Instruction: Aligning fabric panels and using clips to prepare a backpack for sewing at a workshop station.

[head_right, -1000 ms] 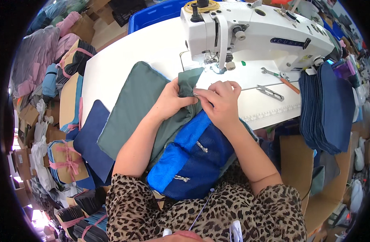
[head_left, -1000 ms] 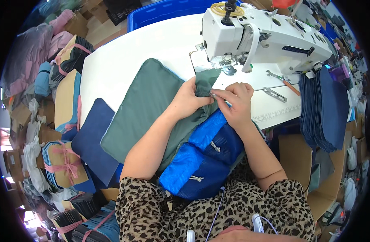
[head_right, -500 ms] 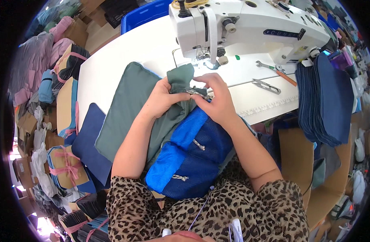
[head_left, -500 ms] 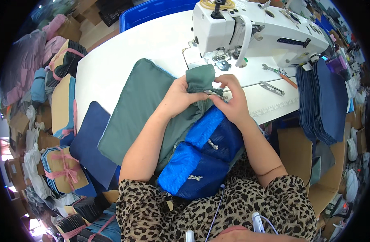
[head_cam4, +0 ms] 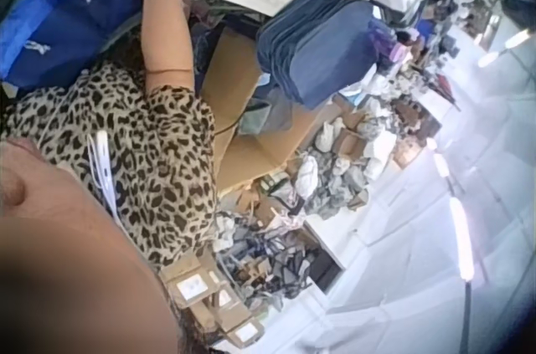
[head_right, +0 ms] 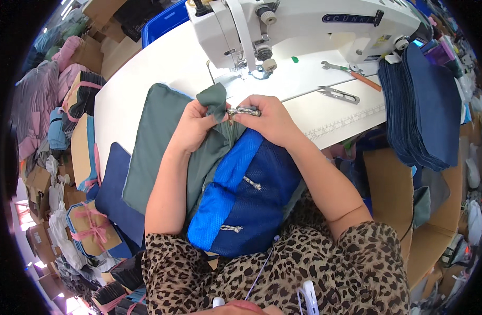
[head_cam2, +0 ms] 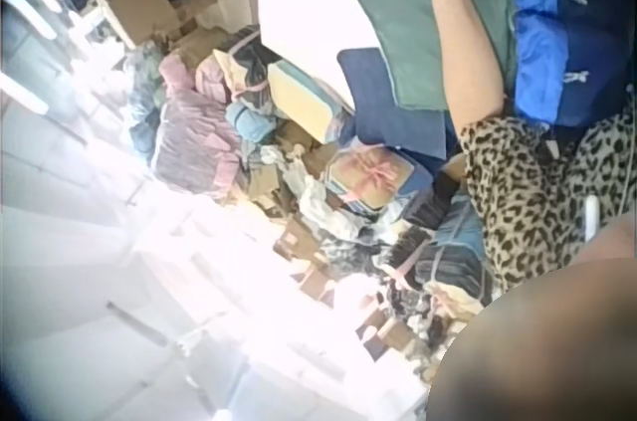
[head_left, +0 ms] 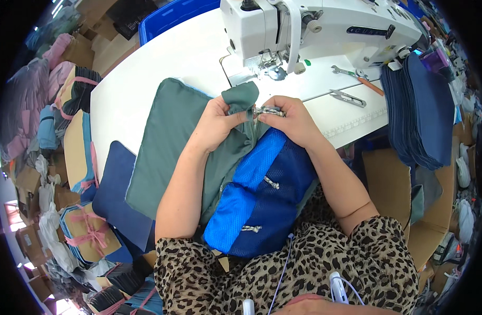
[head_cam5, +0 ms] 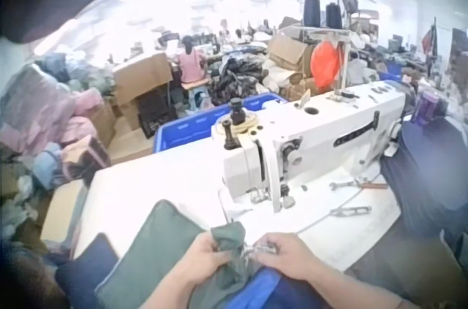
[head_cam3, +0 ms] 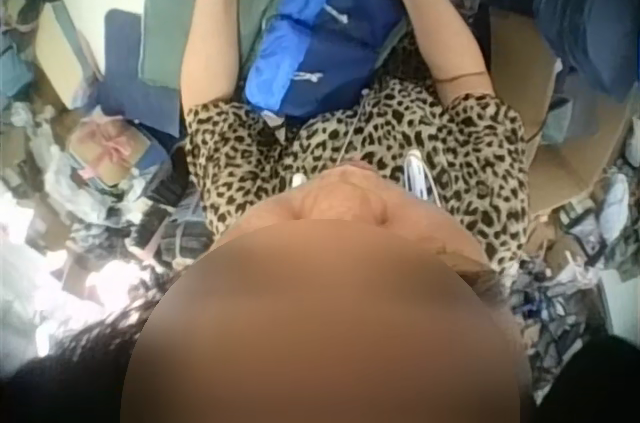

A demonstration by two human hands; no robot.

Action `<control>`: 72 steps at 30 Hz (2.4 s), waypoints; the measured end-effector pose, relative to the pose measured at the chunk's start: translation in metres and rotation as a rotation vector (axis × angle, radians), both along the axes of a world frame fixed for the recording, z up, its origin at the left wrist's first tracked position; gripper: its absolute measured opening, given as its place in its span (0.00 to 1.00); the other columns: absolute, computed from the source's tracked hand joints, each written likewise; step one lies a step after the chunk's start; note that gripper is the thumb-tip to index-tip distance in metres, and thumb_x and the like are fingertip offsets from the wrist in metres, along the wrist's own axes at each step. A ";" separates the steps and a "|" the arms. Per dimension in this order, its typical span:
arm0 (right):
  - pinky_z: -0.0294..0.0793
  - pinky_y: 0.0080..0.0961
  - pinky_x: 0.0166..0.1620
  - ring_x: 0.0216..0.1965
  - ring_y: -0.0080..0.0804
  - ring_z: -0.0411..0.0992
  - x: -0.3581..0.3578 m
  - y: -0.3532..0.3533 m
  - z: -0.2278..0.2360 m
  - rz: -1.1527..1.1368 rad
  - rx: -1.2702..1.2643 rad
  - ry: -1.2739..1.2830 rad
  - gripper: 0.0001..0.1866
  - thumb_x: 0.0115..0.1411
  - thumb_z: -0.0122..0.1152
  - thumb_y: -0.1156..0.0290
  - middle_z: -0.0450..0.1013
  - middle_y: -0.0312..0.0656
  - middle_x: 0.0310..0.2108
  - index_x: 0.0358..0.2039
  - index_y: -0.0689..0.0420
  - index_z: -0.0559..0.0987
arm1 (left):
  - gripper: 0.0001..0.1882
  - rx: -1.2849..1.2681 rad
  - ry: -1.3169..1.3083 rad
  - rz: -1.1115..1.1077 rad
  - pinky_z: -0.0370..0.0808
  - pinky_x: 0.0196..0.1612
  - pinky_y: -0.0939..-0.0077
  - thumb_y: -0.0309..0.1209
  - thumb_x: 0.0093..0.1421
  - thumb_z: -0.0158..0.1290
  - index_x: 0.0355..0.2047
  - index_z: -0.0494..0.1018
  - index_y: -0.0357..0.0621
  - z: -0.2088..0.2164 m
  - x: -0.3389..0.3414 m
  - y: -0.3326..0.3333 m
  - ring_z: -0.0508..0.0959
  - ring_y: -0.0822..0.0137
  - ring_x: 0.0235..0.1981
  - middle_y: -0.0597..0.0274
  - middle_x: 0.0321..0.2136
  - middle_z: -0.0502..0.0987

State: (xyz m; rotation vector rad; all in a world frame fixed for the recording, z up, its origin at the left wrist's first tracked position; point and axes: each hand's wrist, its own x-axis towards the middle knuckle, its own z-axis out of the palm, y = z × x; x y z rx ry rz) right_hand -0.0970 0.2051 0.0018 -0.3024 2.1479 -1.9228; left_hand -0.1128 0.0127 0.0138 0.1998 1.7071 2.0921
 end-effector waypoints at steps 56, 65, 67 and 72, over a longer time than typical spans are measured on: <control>0.61 0.14 0.26 0.23 0.13 0.62 0.001 -0.004 -0.005 0.001 0.086 0.024 0.05 0.48 0.55 0.75 0.68 0.29 0.20 0.26 0.61 0.76 | 0.13 -0.300 0.269 -0.026 0.65 0.26 0.88 0.12 0.45 0.46 0.29 0.75 0.37 0.004 0.003 -0.001 0.71 0.82 0.24 0.65 0.26 0.77; 0.64 0.16 0.36 0.30 0.15 0.65 0.002 -0.003 0.000 -0.064 -0.118 0.110 0.04 0.49 0.60 0.76 0.70 0.31 0.26 0.27 0.58 0.77 | 0.08 0.007 -0.003 0.015 0.71 0.37 0.82 0.21 0.53 0.53 0.35 0.75 0.36 -0.008 -0.001 -0.003 0.74 0.77 0.32 0.65 0.31 0.78; 0.65 0.18 0.38 0.31 0.17 0.66 0.004 -0.001 -0.001 -0.083 -0.139 0.175 0.05 0.48 0.61 0.77 0.70 0.32 0.27 0.28 0.58 0.77 | 0.09 0.032 -0.025 0.000 0.71 0.37 0.81 0.23 0.55 0.53 0.38 0.74 0.36 -0.008 -0.002 -0.005 0.74 0.77 0.33 0.65 0.32 0.77; 0.66 0.23 0.33 0.28 0.30 0.68 0.007 -0.002 0.002 -0.160 0.064 0.496 0.09 0.45 0.63 0.74 0.68 0.39 0.24 0.30 0.56 0.80 | 0.19 -0.002 0.018 -0.063 0.72 0.41 0.79 0.20 0.50 0.57 0.44 0.70 0.36 0.002 0.004 -0.002 0.74 0.75 0.36 0.64 0.36 0.76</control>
